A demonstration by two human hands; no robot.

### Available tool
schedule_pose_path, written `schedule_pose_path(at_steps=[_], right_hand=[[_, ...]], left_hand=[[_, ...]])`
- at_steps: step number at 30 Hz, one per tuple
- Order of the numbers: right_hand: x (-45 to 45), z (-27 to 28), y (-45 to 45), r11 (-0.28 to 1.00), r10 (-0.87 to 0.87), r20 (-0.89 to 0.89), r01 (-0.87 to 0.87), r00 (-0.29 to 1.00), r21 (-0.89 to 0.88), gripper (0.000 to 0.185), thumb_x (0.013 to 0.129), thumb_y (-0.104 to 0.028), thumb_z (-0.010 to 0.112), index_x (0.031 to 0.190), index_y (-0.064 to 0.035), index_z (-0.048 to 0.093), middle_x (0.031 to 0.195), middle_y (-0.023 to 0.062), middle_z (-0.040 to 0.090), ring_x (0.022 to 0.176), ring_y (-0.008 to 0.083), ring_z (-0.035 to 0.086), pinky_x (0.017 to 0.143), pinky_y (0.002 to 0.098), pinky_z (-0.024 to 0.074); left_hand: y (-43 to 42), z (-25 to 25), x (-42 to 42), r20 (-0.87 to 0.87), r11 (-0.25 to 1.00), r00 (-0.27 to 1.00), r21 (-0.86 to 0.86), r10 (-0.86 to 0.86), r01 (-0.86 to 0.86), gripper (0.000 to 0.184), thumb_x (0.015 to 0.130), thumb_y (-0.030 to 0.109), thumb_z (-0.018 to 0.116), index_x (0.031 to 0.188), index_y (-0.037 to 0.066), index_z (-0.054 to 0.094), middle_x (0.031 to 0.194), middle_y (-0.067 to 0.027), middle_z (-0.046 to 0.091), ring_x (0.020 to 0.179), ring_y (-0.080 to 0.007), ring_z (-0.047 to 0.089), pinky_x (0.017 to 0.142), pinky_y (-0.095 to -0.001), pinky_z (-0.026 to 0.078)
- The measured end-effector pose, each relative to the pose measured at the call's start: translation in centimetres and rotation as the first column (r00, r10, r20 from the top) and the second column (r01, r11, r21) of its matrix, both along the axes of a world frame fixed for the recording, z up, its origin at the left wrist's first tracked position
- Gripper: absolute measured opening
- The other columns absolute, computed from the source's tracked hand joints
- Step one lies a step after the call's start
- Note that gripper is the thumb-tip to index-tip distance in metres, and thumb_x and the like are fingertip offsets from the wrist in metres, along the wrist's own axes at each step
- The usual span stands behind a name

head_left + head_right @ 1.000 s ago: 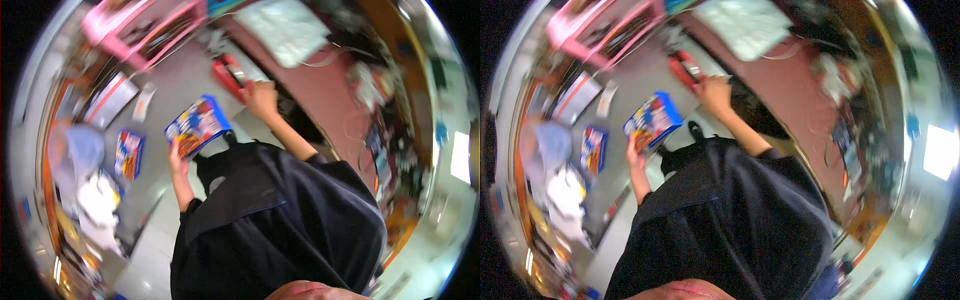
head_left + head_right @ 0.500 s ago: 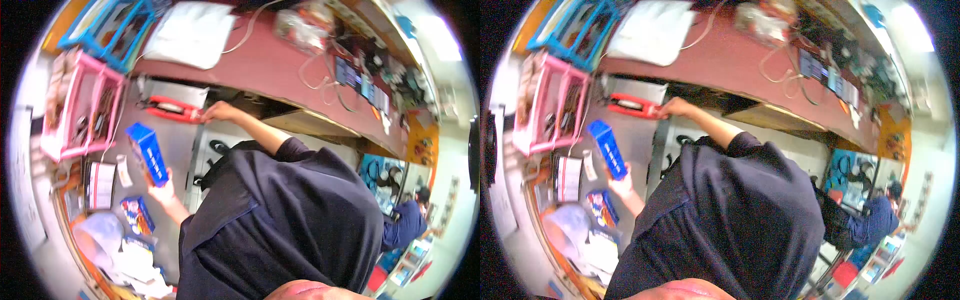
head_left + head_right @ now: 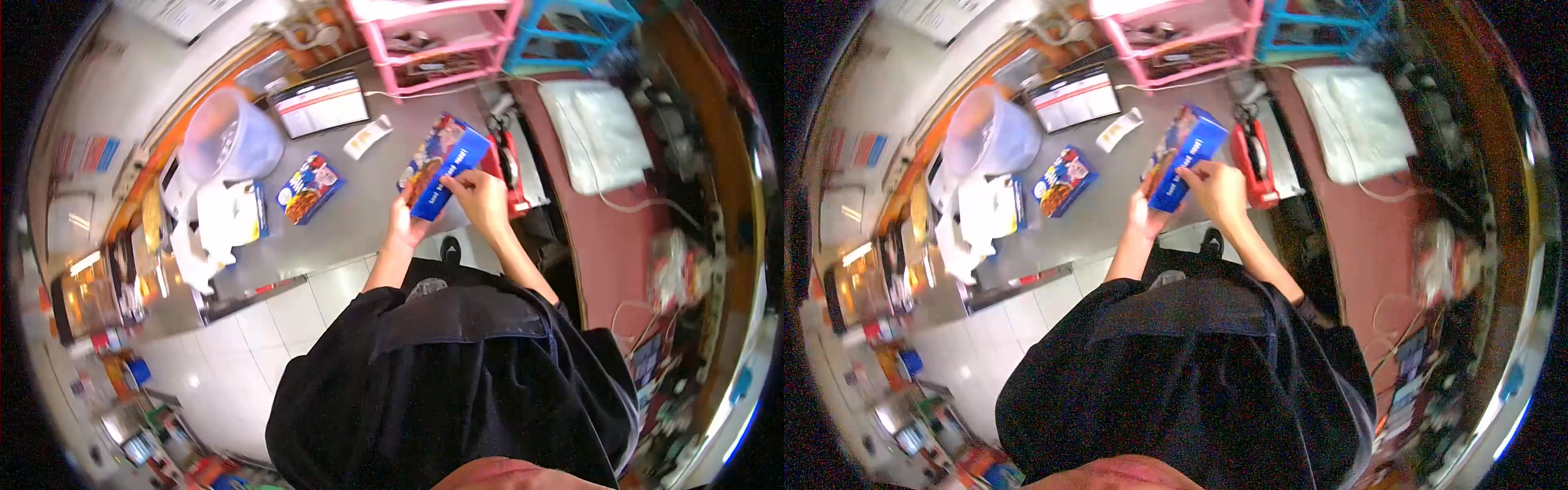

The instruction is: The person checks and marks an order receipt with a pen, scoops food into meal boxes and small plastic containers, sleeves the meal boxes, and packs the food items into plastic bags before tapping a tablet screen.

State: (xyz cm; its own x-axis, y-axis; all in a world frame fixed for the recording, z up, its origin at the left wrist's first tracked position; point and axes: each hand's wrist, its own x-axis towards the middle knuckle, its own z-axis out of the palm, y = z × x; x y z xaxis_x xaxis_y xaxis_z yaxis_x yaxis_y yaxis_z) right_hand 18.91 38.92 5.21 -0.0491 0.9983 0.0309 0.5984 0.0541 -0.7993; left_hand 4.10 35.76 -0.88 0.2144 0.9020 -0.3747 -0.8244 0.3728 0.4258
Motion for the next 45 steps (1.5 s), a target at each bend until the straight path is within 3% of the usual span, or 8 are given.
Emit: schedule_pose_path(at_steps=[5, 9, 12, 16, 24, 31, 39, 45], right_hand=[[0.3, 0.4, 0.7, 0.996, -0.034, 0.322, 0.005, 0.946, 0.092, 0.059, 0.053, -0.054, 0.082, 0.053, -0.0022, 0.054, 0.048, 0.0076, 0.052, 0.042, 0.0202, 0.051, 0.045, 0.0337, 0.0418], [1.4, -6.8, 1.1, 0.974, 0.196, -0.539, -0.227, 0.819, 0.01, 0.052, 0.058, -0.036, 0.087, 0.052, -0.0025, 0.047, 0.05, -0.0007, 0.045, 0.048, 0.0073, 0.039, 0.044, 0.0247, 0.0324], [3.8, -9.0, 1.7, 0.987, 0.145, -0.003, -0.145, 0.989, -0.07, 0.043, 0.066, -0.033, 0.081, 0.061, -0.0004, 0.053, 0.055, 0.008, 0.051, 0.051, 0.0144, 0.048, 0.049, 0.0313, 0.0389], [8.5, -7.6, 1.3, 0.963, -0.235, 0.212, 0.198, 0.948, 0.184, 0.02, 0.08, -0.021, 0.067, 0.077, -0.002, 0.059, 0.075, 0.0118, 0.06, 0.067, 0.0304, 0.059, 0.062, 0.0391, 0.0475], [11.8, -10.9, 2.4, 0.974, -0.192, 0.253, 0.215, 0.948, -0.067, 0.029, 0.078, -0.026, 0.07, 0.091, -0.0004, 0.066, 0.073, 0.0096, 0.066, 0.07, 0.0229, 0.059, 0.066, 0.033, 0.0462], [14.8, -14.3, 4.1, 0.838, -0.246, 0.005, 0.215, 0.969, -0.501, 0.026, 0.077, -0.024, 0.069, 0.081, 0.0016, 0.069, 0.071, 0.0096, 0.067, 0.063, 0.016, 0.063, 0.059, 0.0283, 0.0487], [15.4, -9.4, -0.4, 0.822, -0.42, -0.418, 0.142, 0.805, -0.552, 0.015, 0.078, -0.008, 0.062, 0.083, 0.0051, 0.068, 0.074, 0.0085, 0.066, 0.069, 0.0136, 0.06, 0.068, 0.0257, 0.0458], [15.0, -8.1, -6.2, 0.66, -0.543, -0.371, 0.11, 0.754, -0.743, 0.015, 0.079, -0.008, 0.063, 0.087, 0.0043, 0.067, 0.076, 0.0071, 0.065, 0.071, 0.0123, 0.058, 0.069, 0.0234, 0.0434]], left_hand=[[-2.2, -1.4, -0.8, 0.193, 0.968, 0.98, -0.251, 0.053, -0.002, 0.038, 0.096, 0.037, 0.037, 0.118, 0.011, 0.053, 0.108, -0.0065, 0.062, 0.092, -0.0214, 0.06, 0.07, -0.0405, 0.049], [-3.7, -2.4, -0.8, 0.618, 0.949, 0.786, -0.259, 0.02, 0.179, 0.044, 0.091, 0.033, 0.045, 0.121, 0.002, 0.049, 0.114, -0.0129, 0.056, 0.103, -0.0251, 0.053, 0.075, -0.041, 0.048], [-3.9, -2.6, -1.5, 0.799, 0.899, 0.601, -0.287, 0.035, 0.329, 0.049, 0.091, 0.031, 0.046, 0.126, -0.003, 0.042, 0.115, -0.0134, 0.055, 0.103, -0.0252, 0.054, 0.08, -0.0408, 0.048], [-0.9, -9.2, -3.6, -0.217, 0.984, 0.974, -0.152, 0.06, -0.094, 0.048, 0.092, 0.023, 0.047, 0.132, -0.001, 0.037, 0.126, -0.0141, 0.049, 0.102, -0.0254, 0.058, 0.092, -0.038, 0.045], [4.8, -8.2, -7.9, -0.768, 0.998, -0.64, 0.006, -0.033, -0.059, 0.081, 0.078, 0.047, 0.063, 0.138, 0.004, 0.03, 0.124, -0.0251, 0.042, 0.122, -0.0421, 0.033, 0.1, -0.0501, 0.03], [16.6, -11.3, -16.4, -0.856, 0.994, -0.516, -0.063, -0.008, 0.09, 0.063, 0.075, 0.029, 0.07, 0.127, 0.005, 0.043, 0.105, -0.0182, 0.059, 0.103, -0.0335, 0.054, 0.087, -0.0463, 0.042], [9.6, -6.0, -8.1, -0.844, 0.982, 0.519, 0.184, 0.132, 0.05, 0.064, 0.077, -0.011, 0.056, 0.133, 0.016, 0.041, 0.094, -0.0072, 0.059, 0.078, -0.0126, 0.061, 0.056, -0.0238, 0.05], [1.5, -8.9, 0.1, -0.963, 0.956, 0.102, 0.26, 0.248, 0.137, 0.03, 0.073, -0.001, 0.067, 0.102, 0.003, 0.066, 0.085, -0.0047, 0.06, 0.066, -0.0114, 0.053, 0.058, -0.0249, 0.043]])
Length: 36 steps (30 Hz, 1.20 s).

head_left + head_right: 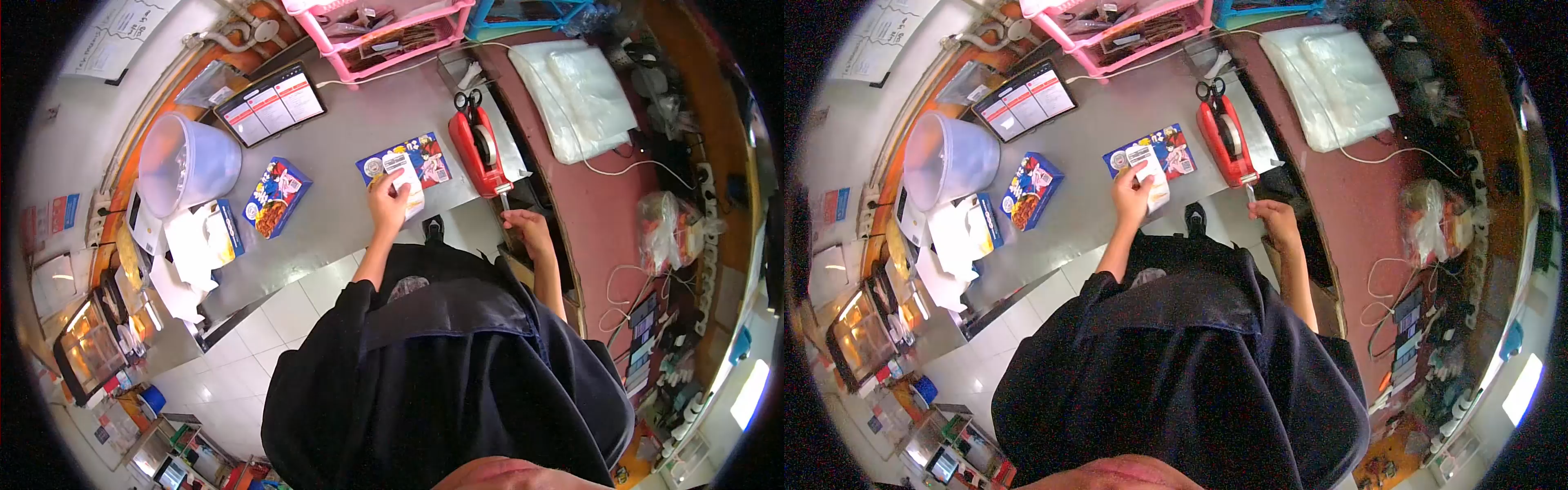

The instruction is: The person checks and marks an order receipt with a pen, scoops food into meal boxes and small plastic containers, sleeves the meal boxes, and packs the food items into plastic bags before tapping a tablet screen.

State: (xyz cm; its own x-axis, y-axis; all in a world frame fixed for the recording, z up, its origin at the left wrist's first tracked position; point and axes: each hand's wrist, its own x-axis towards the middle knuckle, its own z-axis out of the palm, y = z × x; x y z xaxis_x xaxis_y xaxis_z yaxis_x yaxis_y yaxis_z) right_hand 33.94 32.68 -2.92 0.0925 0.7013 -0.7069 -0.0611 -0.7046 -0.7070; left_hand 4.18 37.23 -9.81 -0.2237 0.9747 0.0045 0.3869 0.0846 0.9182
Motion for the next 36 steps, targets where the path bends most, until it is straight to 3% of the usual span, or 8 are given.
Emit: schedule_pose_path(at_steps=[8, 11, 16, 18, 22, 26, 33, 36], right_hand=[[1.5, -6.2, 1.0, 0.979, 0.082, 0.2, -0.116, 0.976, 0.167, 0.021, 0.08, -0.025, 0.069, 0.078, -0.0032, 0.07, 0.063, -0.0017, 0.06, 0.051, 0.0073, 0.05, 0.049, 0.0242, 0.0358], [-1.2, -1.3, 3.4, 0.949, 0.181, 0.689, -0.309, 0.701, 0.065, 0.022, 0.075, -0.025, 0.071, 0.075, -0.0034, 0.07, 0.059, 0.0021, 0.061, 0.052, 0.0103, 0.054, 0.051, 0.0268, 0.0396], [1.7, -5.1, 5.0, 0.918, 0.329, 0.648, -0.392, 0.687, -0.051, 0.025, 0.067, -0.03, 0.07, 0.072, -0.0056, 0.07, 0.063, 0.0111, 0.066, 0.063, 0.0235, 0.066, 0.061, 0.0329, 0.0496], [5.4, -11.5, 4.1, 0.767, 0.476, 0.874, -0.532, 0.094, -0.36, 0.028, 0.065, -0.032, 0.071, 0.068, -0.0048, 0.068, 0.065, 0.0107, 0.067, 0.061, 0.0241, 0.065, 0.059, 0.033, 0.0492], [-0.4, -1.9, 3.0, 0.464, 0.793, 0.478, -0.883, 0.377, -0.074, 0.026, 0.077, -0.029, 0.065, 0.072, -0.0027, 0.066, 0.064, 0.012, 0.065, 0.059, 0.0221, 0.064, 0.057, 0.035, 0.0475], [-11.3, 0.5, 7.5, 0.481, 0.698, 0.431, -0.82, 0.572, 0.31, 0.024, 0.082, -0.024, 0.061, 0.078, -0.0019, 0.068, 0.061, 0.009, 0.061, 0.053, 0.0137, 0.055, 0.054, 0.0292, 0.0438], [-20.1, -3.4, 15.4, 0.091, 0.711, 0.696, -0.995, 0.099, 0.048, 0.027, 0.081, -0.031, 0.054, 0.079, -0.0083, 0.069, 0.081, 0.0142, 0.067, 0.075, 0.0313, 0.064, 0.068, 0.0403, 0.0495], [-20.5, -8.3, 17.7, -0.412, 0.387, 0.896, -0.91, -0.22, -0.046, 0.025, 0.079, -0.029, 0.055, 0.077, -0.0091, 0.07, 0.082, 0.0146, 0.067, 0.077, 0.031, 0.064, 0.07, 0.0416, 0.0503]], left_hand=[[1.3, 0.7, -0.5, -0.467, 0.965, 0.878, 0.162, -0.107, 0.204, 0.042, 0.072, 0.015, 0.07, 0.112, 0.006, 0.062, 0.092, -0.0091, 0.057, 0.09, -0.029, 0.048, 0.083, -0.0389, 0.04], [2.3, 1.1, -1.1, -0.543, 0.972, 0.836, 0.15, -0.073, 0.182, 0.041, 0.075, 0.023, 0.07, 0.113, 0.01, 0.063, 0.104, -0.0107, 0.054, 0.102, -0.0289, 0.044, 0.089, -0.0417, 0.037], [2.6, 0.3, -2.3, -0.664, 0.962, 0.737, 0.097, -0.13, 0.256, 0.044, 0.082, 0.036, 0.063, 0.122, 0.018, 0.057, 0.13, -0.0064, 0.048, 0.122, -0.0317, 0.035, 0.097, -0.05, 0.028], [2.1, -0.3, -2.6, -0.656, 0.967, 0.737, 0.04, -0.165, 0.252, 0.048, 0.083, 0.039, 0.061, 0.126, 0.018, 0.053, 0.133, -0.0039, 0.047, 0.125, -0.0314, 0.033, 0.097, -0.0518, 0.027], [2.4, 0.0, -2.4, -0.618, 0.977, 0.782, 0.103, -0.083, 0.185, 0.057, 0.081, 0.04, 0.061, 0.131, 0.015, 0.046, 0.129, -0.0021, 0.051, 0.123, -0.0293, 0.035, 0.096, -0.0497, 0.028], [2.6, -1.6, -2.7, -0.554, 0.968, 0.831, 0.19, -0.034, 0.166, 0.088, 0.071, 0.045, 0.07, 0.139, 0.007, 0.031, 0.127, -0.0001, 0.053, 0.122, -0.0282, 0.037, 0.095, -0.05, 0.025], [2.3, -0.5, -2.8, -0.51, 0.977, 0.857, 0.136, -0.072, 0.163, 0.119, 0.053, 0.045, 0.08, 0.143, 0.002, 0.016, 0.127, 0.0011, 0.053, 0.12, -0.0271, 0.039, 0.096, -0.0515, 0.024], [2.3, -0.9, -2.8, -0.497, 0.966, 0.867, 0.209, -0.031, 0.155, 0.117, 0.052, 0.043, 0.08, 0.143, 0.001, 0.017, 0.128, 0.0011, 0.053, 0.119, -0.0269, 0.04, 0.095, -0.0514, 0.024]])
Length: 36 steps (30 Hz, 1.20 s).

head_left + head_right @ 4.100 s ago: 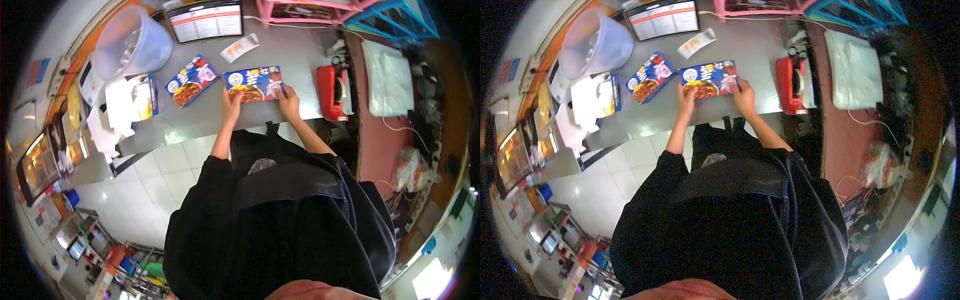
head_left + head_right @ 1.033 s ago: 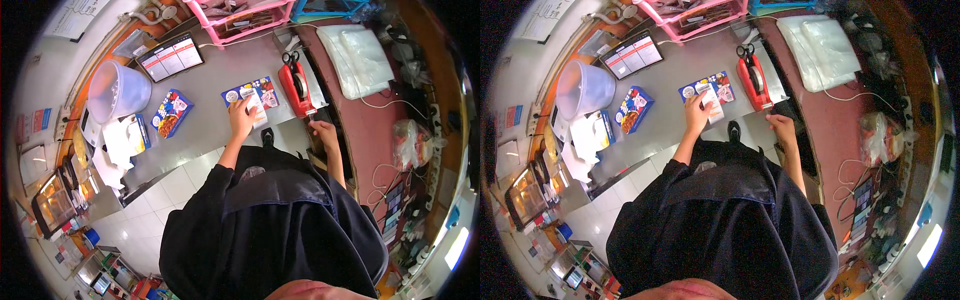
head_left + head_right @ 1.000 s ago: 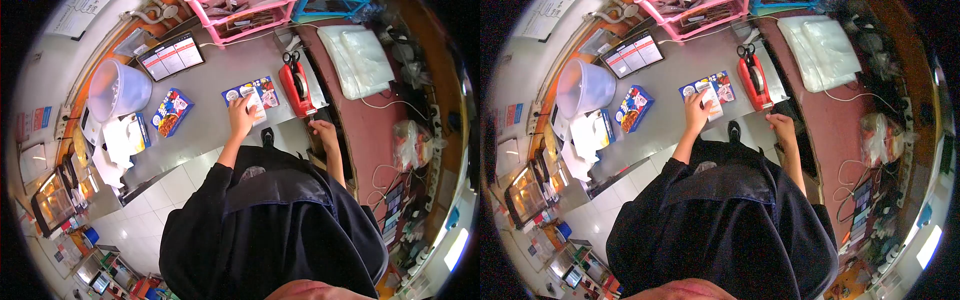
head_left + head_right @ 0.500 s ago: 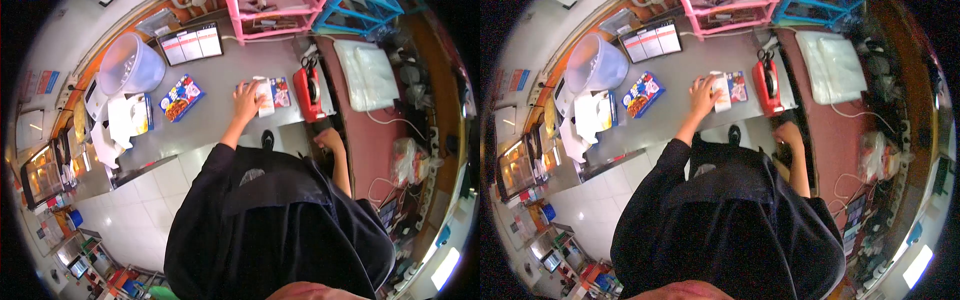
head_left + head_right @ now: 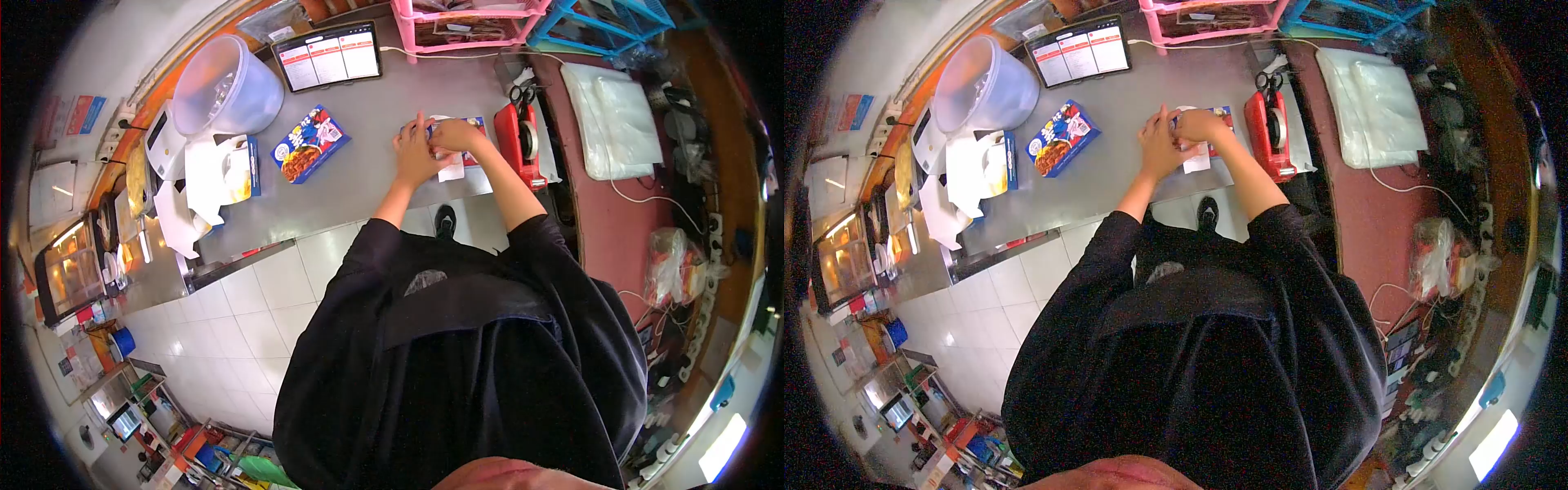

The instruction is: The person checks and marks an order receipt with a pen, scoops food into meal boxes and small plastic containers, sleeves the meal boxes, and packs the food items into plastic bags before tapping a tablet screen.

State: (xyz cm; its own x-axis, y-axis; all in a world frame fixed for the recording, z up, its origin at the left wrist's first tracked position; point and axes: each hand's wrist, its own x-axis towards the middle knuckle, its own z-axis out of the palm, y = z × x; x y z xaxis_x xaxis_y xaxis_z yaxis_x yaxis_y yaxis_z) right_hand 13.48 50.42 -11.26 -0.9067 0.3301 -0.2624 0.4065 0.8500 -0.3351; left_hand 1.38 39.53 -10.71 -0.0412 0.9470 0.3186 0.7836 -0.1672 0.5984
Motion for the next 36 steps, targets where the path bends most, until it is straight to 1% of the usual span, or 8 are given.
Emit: schedule_pose_path(at_steps=[7, 16, 21, 24, 25, 28, 32, 36], right_hand=[[-0.8, 2.9, -0.2, 0.857, -0.414, 0.313, 0.482, 0.855, -0.182, 0.032, 0.061, -0.033, 0.072, 0.086, -0.0123, 0.071, 0.091, 0.0126, 0.068, 0.083, 0.0315, 0.065, 0.073, 0.0403, 0.0518], [-2.0, 6.3, 1.3, 0.745, -0.598, 0.579, 0.651, 0.555, 0.145, 0.065, 0.052, -0.052, 0.081, 0.102, -0.0123, 0.069, 0.106, 0.0096, 0.066, 0.097, 0.0246, 0.064, 0.076, 0.0436, 0.0518], [5.5, 7.6, 3.0, 0.656, -0.627, 0.576, 0.754, 0.525, 0.027, 0.051, 0.053, -0.049, 0.082, 0.084, -0.0094, 0.071, 0.078, 0.0053, 0.07, 0.08, 0.0175, 0.067, 0.07, 0.0346, 0.0537], [4.7, 8.0, 0.9, 0.559, -0.821, 0.122, 0.743, 0.557, 0.368, 0.045, 0.052, -0.039, 0.084, 0.082, -0.0075, 0.071, 0.085, 0.0088, 0.07, 0.079, 0.0254, 0.067, 0.073, 0.039, 0.0542], [4.1, 9.7, 1.1, 0.796, -0.601, 0.407, 0.559, 0.688, 0.231, 0.073, 0.047, -0.038, 0.086, 0.109, -0.0074, 0.063, 0.105, 0.0142, 0.065, 0.096, 0.0327, 0.063, 0.081, 0.042, 0.0523], [2.8, 9.6, -3.6, 0.932, -0.338, 0.317, 0.269, 0.886, 0.241, 0.136, 0.039, -0.052, 0.086, 0.147, -0.0182, 0.011, 0.146, 0.0194, 0.026, 0.134, 0.0419, 0.023, 0.1, 0.0606, 0.0307], [3.0, 5.9, -6.4, 0.892, -0.346, -0.035, 0.341, 0.937, 0.298, 0.136, 0.041, -0.059, 0.082, 0.147, -0.0118, 0.011, 0.15, 0.0186, 0.014, 0.139, 0.0393, 0.007, 0.104, 0.0642, 0.0141], [4.8, 4.7, -8.4, 0.8, -0.571, 0.107, 0.522, 0.814, 0.296, 0.139, 0.04, -0.059, 0.082, 0.145, -0.004, 0.01, 0.151, 0.0197, 0.009, 0.139, 0.0417, 0.006, 0.103, 0.0646, 0.0151]], left_hand=[[0.2, -0.2, 0.0, 0.008, 1.0, 1.0, -0.016, 0.013, -0.013, 0.117, 0.053, 0.042, 0.08, 0.143, 0.002, 0.017, 0.127, 0.0007, 0.054, 0.118, -0.0269, 0.04, 0.094, -0.0497, 0.024], [0.1, 0.0, 0.2, -0.014, 0.998, 1.0, -0.064, 0.003, -0.004, 0.119, 0.054, 0.043, 0.081, 0.143, 0.001, 0.013, 0.128, -0.0011, 0.052, 0.121, -0.0285, 0.037, 0.097, -0.0501, 0.022], [0.0, 0.4, 0.0, -0.059, 0.997, 0.998, -0.08, -0.005, 0.001, 0.118, 0.059, 0.049, 0.078, 0.143, -0.001, 0.012, 0.13, -0.0003, 0.051, 0.12, -0.0312, 0.039, 0.098, -0.0518, 0.022], [-0.1, 0.5, -0.2, 0.017, 0.996, 0.999, -0.081, -0.03, 0.031, 0.111, 0.062, 0.043, 0.077, 0.144, 0.002, 0.014, 0.133, -0.0069, 0.048, 0.124, -0.0306, 0.035, 0.1, -0.0515, 0.02], [-0.3, 0.5, -0.9, -0.015, 0.999, 0.999, 0.0, 0.039, -0.039, 0.108, 0.064, 0.043, 0.076, 0.143, 0.002, 0.016, 0.134, -0.0101, 0.046, 0.124, -0.0321, 0.035, 0.1, -0.0521, 0.02], [-1.1, 0.9, -8.0, 0.035, 0.882, 0.934, 0.319, 0.354, -0.347, 0.091, 0.07, 0.044, 0.072, 0.137, 0.001, 0.029, 0.137, -0.0241, 0.034, 0.125, -0.0392, 0.033, 0.1, -0.055, 0.025], [-4.8, -0.7, -23.8, -0.114, 0.219, 0.211, 0.066, 0.971, -0.973, 0.101, 0.07, 0.052, 0.072, 0.138, -0.002, 0.023, 0.138, -0.0233, 0.03, 0.129, -0.0411, 0.027, 0.098, -0.0562, 0.03], [-6.9, -2.8, -29.9, -0.009, 0.556, 0.566, -0.18, 0.824, -0.812, 0.102, 0.071, 0.053, 0.071, 0.139, -0.004, 0.021, 0.14, -0.0243, 0.025, 0.13, -0.0416, 0.025, 0.104, -0.0475, 0.03]])
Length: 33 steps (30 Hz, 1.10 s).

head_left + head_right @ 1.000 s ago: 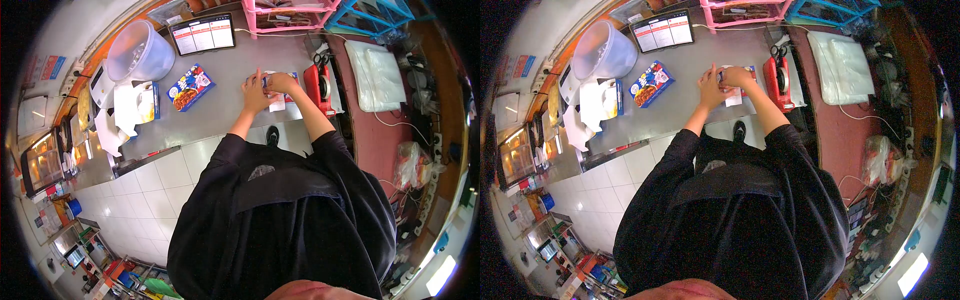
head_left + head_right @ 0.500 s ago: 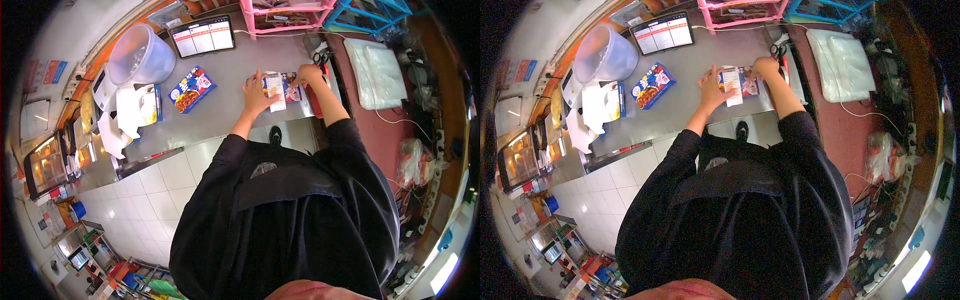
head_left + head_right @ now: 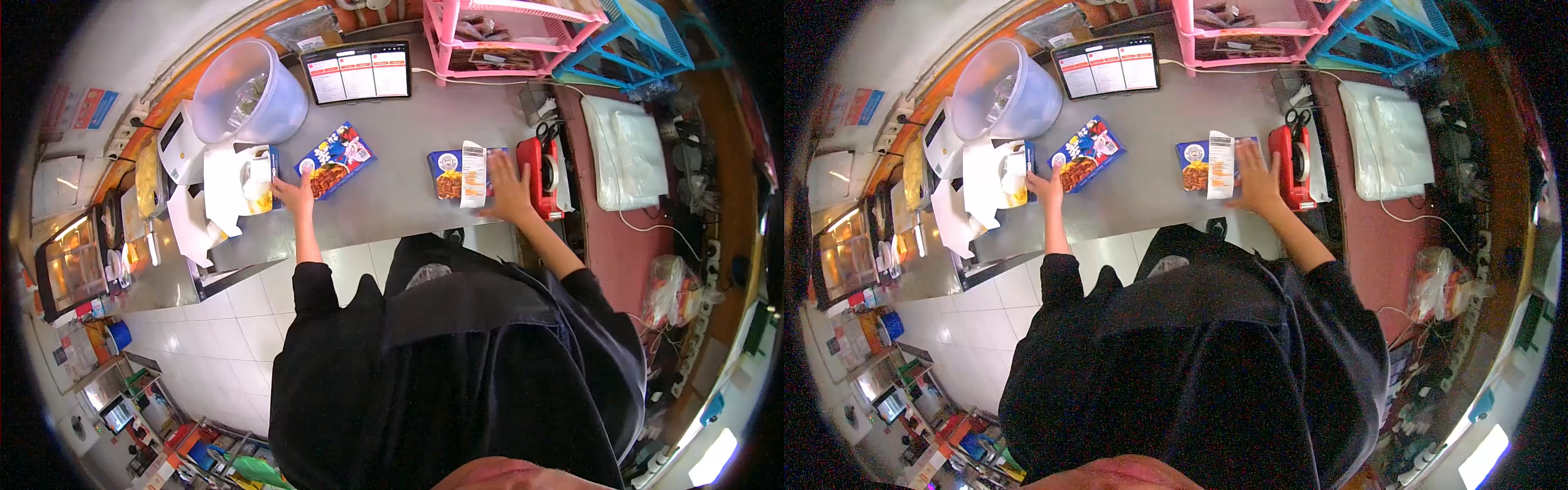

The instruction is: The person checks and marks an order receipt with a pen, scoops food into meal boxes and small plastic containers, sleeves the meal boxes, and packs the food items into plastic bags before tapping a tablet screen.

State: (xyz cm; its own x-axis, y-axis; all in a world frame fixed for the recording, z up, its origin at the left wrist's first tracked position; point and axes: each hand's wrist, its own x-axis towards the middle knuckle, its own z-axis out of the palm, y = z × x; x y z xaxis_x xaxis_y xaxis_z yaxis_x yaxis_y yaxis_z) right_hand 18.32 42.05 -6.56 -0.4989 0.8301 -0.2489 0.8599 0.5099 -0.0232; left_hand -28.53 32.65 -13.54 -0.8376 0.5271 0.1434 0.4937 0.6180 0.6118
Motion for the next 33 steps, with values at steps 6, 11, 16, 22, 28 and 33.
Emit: schedule_pose_path(at_steps=[6, 11, 16, 22, 28, 33], right_hand=[[-3.6, 4.3, 3.2, 0.989, 0.138, 0.056, -0.134, 0.989, -0.062, 0.143, 0.036, -0.05, 0.087, 0.147, -0.0122, 0.006, 0.15, 0.0223, 0.01, 0.139, 0.0405, 0.004, 0.105, 0.0628, 0.0163], [-5.3, 3.1, 5.6, 0.929, 0.322, -0.049, -0.326, 0.945, -0.175, 0.121, 0.045, -0.032, 0.085, 0.145, -0.0276, 0.017, 0.13, 0.0164, 0.04, 0.121, 0.0319, 0.038, 0.097, 0.0539, 0.0306], [-5.8, 8.3, 6.5, 0.971, 0.109, -0.299, -0.166, 0.948, -0.173, 0.113, 0.042, -0.029, 0.081, 0.142, -0.0273, 0.028, 0.126, 0.0185, 0.044, 0.121, 0.0346, 0.039, 0.096, 0.0519, 0.0311], [-11.6, 12.0, 5.3, 0.974, 0.211, -0.436, -0.224, 0.875, 0.022, 0.112, 0.042, -0.031, 0.081, 0.141, -0.0285, 0.03, 0.127, 0.0207, 0.04, 0.118, 0.0395, 0.04, 0.1, 0.0535, 0.0303], [-10.5, 5.8, 4.3, 0.967, 0.226, -0.35, -0.252, 0.909, -0.029, 0.111, 0.05, -0.036, 0.081, 0.145, -0.0258, 0.024, 0.135, 0.0205, 0.036, 0.128, 0.0397, 0.032, 0.101, 0.0634, 0.0218], [6.7, 13.5, 10.2, 0.961, -0.133, -0.838, 0.274, 0.529, 0.021, 0.062, 0.067, -0.013, 0.071, 0.125, -0.0073, 0.051, 0.124, 0.0162, 0.052, 0.12, 0.0313, 0.046, 0.1, 0.0395, 0.0373]], left_hand=[[-0.5, -3.2, 1.1, 0.19, 0.964, 0.957, 0.189, -0.22, 0.185, 0.066, 0.087, 0.028, 0.062, 0.135, -0.006, 0.033, 0.137, -0.0232, 0.039, 0.124, -0.0323, 0.042, 0.102, -0.0383, 0.035], [0.6, -2.0, 2.1, 0.585, 0.867, 0.733, 0.498, -0.347, 0.013, 0.049, 0.093, 0.018, 0.052, 0.137, 0.004, 0.037, 0.129, -0.0122, 0.049, 0.115, -0.02, 0.047, 0.099, -0.0323, 0.035], [1.6, -1.0, 2.6, 0.614, 0.88, 0.709, 0.474, -0.345, 0.018, 0.05, 0.094, 0.018, 0.051, 0.139, 0.005, 0.034, 0.129, -0.0107, 0.049, 0.116, -0.0185, 0.047, 0.099, -0.0315, 0.035], [3.7, -3.6, 10.0, 0.779, 0.891, 0.438, 0.427, -0.45, 0.156, 0.051, 0.095, 0.026, 0.048, 0.139, 0.003, 0.034, 0.129, -0.0107, 0.049, 0.115, -0.0194, 0.048, 0.096, -0.0327, 0.039], [4.9, -3.3, 15.3, 0.823, 0.818, 0.155, 0.564, -0.547, -0.109, 0.067, 0.095, 0.053, 0.026, 0.14, 0.004, 0.032, 0.146, -0.0141, 0.032, 0.135, -0.0266, 0.029, 0.11, -0.0434, 0.022], [5.0, 4.2, 15.5, 0.753, 0.89, 0.537, 0.456, -0.381, -0.008, 0.05, 0.096, 0.039, 0.039, 0.134, 0.006, 0.041, 0.138, -0.0089, 0.043, 0.126, -0.0237, 0.041, 0.106, -0.0437, 0.026]])
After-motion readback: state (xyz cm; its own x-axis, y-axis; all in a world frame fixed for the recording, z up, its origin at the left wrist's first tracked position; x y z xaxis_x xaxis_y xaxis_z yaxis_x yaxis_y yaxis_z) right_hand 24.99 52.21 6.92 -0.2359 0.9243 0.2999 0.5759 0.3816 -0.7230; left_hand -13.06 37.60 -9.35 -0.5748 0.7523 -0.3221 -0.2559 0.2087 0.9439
